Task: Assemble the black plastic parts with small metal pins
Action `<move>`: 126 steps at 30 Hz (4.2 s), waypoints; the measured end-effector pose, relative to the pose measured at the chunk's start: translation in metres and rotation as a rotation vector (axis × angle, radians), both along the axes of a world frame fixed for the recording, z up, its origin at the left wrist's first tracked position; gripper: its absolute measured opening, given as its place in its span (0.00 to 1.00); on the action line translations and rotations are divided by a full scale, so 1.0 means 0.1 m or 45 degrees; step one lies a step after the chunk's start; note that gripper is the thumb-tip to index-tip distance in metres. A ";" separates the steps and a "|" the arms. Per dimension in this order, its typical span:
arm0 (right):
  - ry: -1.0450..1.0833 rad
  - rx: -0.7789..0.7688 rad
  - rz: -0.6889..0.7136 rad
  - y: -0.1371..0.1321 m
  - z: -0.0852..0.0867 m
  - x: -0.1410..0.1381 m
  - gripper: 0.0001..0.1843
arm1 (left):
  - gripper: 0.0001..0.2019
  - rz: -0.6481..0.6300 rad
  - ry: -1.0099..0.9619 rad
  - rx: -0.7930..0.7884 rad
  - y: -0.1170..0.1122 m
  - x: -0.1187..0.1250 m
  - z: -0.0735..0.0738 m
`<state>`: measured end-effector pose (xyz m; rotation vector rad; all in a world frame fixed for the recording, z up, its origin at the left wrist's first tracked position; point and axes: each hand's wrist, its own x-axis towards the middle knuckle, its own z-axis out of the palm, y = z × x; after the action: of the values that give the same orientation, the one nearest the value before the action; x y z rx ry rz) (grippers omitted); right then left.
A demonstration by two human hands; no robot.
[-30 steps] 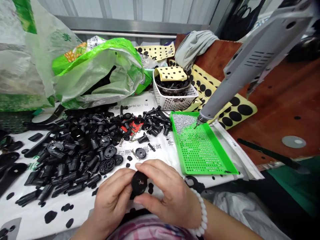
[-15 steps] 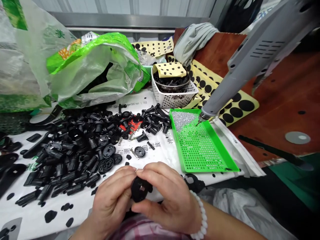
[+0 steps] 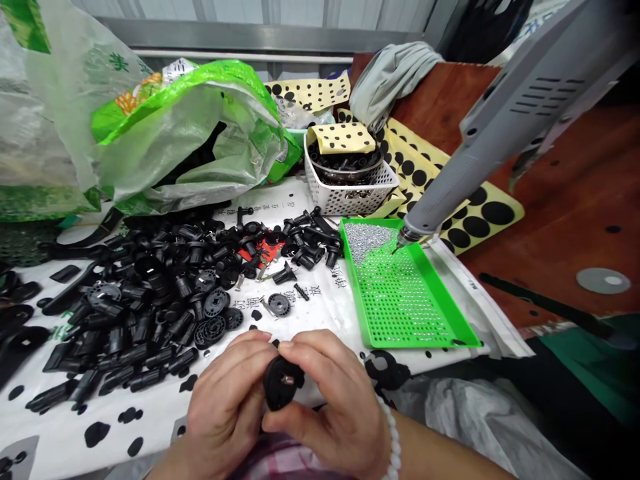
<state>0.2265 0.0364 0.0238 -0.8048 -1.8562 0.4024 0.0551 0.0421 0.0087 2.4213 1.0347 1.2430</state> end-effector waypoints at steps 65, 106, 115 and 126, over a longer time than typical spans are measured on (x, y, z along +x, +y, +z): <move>0.339 -0.370 -0.026 -0.05 -0.15 0.20 0.12 | 0.09 0.149 0.247 -0.227 0.06 0.07 0.08; -0.119 -0.201 0.157 -0.01 -0.14 0.46 0.22 | 0.26 -0.204 0.313 -0.782 -0.03 -0.06 0.00; -0.418 -0.028 0.140 -0.08 -0.03 0.48 0.21 | 0.06 -0.150 -0.257 -1.279 -0.12 0.00 0.04; -0.271 -0.365 0.076 -0.02 -0.03 0.29 0.23 | 0.05 -0.112 -0.266 -0.993 -0.14 -0.01 -0.14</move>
<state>0.2553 0.0346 0.0208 -1.0195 -2.0515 0.6525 0.0542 0.0285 -0.0051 1.6827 1.0727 0.8196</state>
